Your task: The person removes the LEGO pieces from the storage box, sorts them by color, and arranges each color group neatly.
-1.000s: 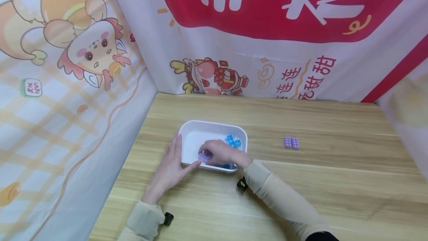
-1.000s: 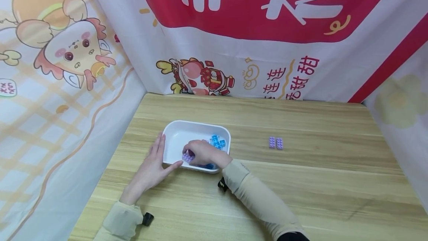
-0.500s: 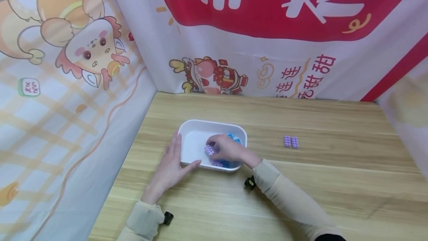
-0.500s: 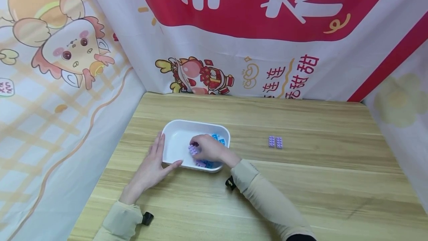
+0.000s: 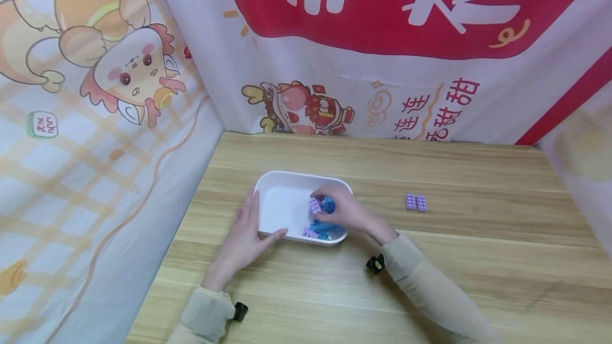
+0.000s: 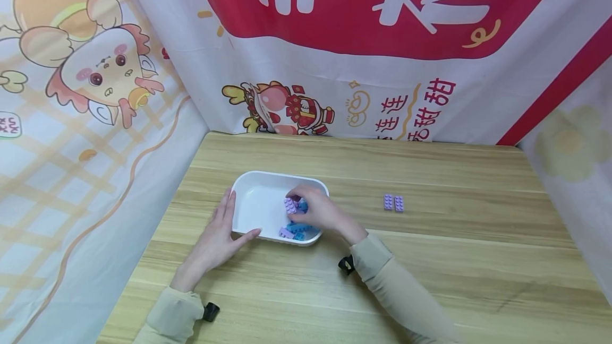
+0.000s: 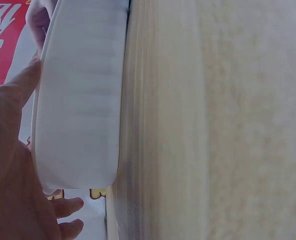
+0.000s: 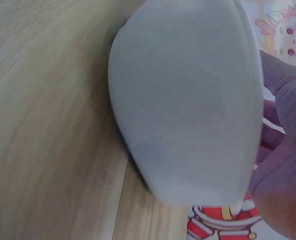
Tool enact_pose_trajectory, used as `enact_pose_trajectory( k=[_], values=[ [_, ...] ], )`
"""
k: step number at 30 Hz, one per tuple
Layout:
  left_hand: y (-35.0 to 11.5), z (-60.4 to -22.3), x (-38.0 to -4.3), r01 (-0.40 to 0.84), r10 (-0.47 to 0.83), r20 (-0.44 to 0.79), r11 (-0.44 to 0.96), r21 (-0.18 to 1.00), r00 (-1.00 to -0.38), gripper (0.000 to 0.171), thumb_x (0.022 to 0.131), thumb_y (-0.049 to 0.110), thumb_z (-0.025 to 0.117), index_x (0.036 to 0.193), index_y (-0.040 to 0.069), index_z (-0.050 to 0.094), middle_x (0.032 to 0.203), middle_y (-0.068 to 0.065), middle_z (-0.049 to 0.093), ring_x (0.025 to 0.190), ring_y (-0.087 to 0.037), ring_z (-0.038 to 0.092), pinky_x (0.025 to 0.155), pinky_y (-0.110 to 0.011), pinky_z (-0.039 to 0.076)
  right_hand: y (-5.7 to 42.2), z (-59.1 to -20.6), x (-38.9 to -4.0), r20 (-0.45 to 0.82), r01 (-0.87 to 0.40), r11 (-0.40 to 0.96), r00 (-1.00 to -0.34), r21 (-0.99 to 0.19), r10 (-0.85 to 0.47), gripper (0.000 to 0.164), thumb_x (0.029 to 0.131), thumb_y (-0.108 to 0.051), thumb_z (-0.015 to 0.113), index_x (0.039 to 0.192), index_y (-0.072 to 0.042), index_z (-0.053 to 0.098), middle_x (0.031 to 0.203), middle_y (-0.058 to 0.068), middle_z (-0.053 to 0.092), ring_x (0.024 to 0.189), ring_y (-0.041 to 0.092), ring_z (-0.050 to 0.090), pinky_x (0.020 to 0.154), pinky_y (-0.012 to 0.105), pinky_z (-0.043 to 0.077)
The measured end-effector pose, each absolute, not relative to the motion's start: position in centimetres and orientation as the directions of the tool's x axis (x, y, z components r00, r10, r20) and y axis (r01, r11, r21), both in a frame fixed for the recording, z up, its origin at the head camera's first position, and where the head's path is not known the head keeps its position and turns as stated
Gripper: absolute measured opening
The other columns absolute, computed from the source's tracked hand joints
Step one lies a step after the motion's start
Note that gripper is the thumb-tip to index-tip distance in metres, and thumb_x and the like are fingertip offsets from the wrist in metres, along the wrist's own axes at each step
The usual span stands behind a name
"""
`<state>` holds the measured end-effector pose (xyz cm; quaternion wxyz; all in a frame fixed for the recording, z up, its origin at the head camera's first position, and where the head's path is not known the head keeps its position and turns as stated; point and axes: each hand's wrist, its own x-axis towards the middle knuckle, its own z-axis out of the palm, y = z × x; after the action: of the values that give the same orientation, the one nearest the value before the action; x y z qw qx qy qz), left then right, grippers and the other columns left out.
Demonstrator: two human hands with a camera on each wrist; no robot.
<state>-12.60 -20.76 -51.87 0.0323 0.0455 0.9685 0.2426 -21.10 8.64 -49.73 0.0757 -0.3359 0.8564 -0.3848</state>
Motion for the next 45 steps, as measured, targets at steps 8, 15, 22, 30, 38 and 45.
enact_pose_trajectory(
  k=[8,15,22,30,38,45],
  values=[
    [-20.6,-51.7,-12.6,0.071,0.105,-0.046,0.882,0.465,-0.993,0.131,0.094,0.084,0.063,0.178,0.01,-0.005,0.187,-0.016,-0.007,0.171,-0.048,0.014,0.14,-0.064,0.016,11.3,-49.9,-20.9,0.165,-0.433,0.444,-0.836,-0.785,-0.524,0.054,0.092,-0.009,0.088,0.141,-0.003,0.069,0.136,0.013,0.075,0.128,0.035,0.071,0.117,0.063,0.056],
    [-20.5,-51.7,-12.5,0.064,0.099,-0.05,0.881,0.47,-0.994,0.131,0.094,0.085,0.062,0.178,0.012,-0.006,0.187,-0.015,-0.008,0.171,-0.049,0.013,0.14,-0.066,0.016,13.3,-49.7,-20.8,0.223,-0.426,0.43,-0.867,-0.796,-0.446,0.05,0.09,-0.005,0.088,0.137,-0.003,0.072,0.139,0.016,0.075,0.132,0.039,0.069,0.119,0.064,0.055],
    [-20.7,-51.7,-12.5,0.06,0.098,-0.055,0.88,0.471,-0.994,0.131,0.094,0.085,0.062,0.178,0.012,-0.007,0.187,-0.015,-0.008,0.171,-0.049,0.013,0.14,-0.066,0.015,15.4,-50.1,-20.9,0.244,-0.415,0.432,-0.885,-0.801,-0.398,0.051,0.09,-0.003,0.087,0.138,0.0,0.07,0.136,0.019,0.075,0.127,0.04,0.07,0.113,0.067,0.057],
    [-20.7,-51.7,-12.5,0.063,0.101,-0.056,0.88,0.471,-0.993,0.131,0.093,0.085,0.062,0.178,0.012,-0.006,0.187,-0.015,-0.007,0.171,-0.049,0.013,0.14,-0.065,0.016,19.2,-51.0,-20.7,0.24,-0.366,0.507,-0.924,-0.781,-0.298,0.054,0.09,-0.002,0.087,0.14,0.0,0.068,0.137,0.021,0.074,0.127,0.042,0.069,0.111,0.065,0.059],
    [-20.6,-51.5,-12.5,0.063,0.103,-0.06,0.88,0.47,-0.993,0.131,0.093,0.085,0.062,0.178,0.013,-0.008,0.187,-0.015,-0.008,0.171,-0.048,0.013,0.14,-0.065,0.016,23.8,-52.7,-20.6,0.279,-0.35,0.543,-0.937,-0.763,-0.212,0.052,0.091,0.003,0.084,0.14,0.006,0.067,0.126,0.03,0.074,0.107,0.045,0.073,0.095,0.057,0.067],
    [-20.6,-51.5,-12.6,0.06,0.103,-0.065,0.878,0.476,-0.993,0.131,0.093,0.087,0.061,0.178,0.015,-0.009,0.187,-0.014,-0.008,0.171,-0.048,0.014,0.14,-0.064,0.016,27.2,-54.2,-20.8,0.289,-0.31,0.574,-0.948,-0.758,-0.13,0.05,0.092,0.006,0.083,0.138,0.009,0.067,0.122,0.034,0.072,0.101,0.044,0.073,0.084,0.021,0.065]
  ],
)
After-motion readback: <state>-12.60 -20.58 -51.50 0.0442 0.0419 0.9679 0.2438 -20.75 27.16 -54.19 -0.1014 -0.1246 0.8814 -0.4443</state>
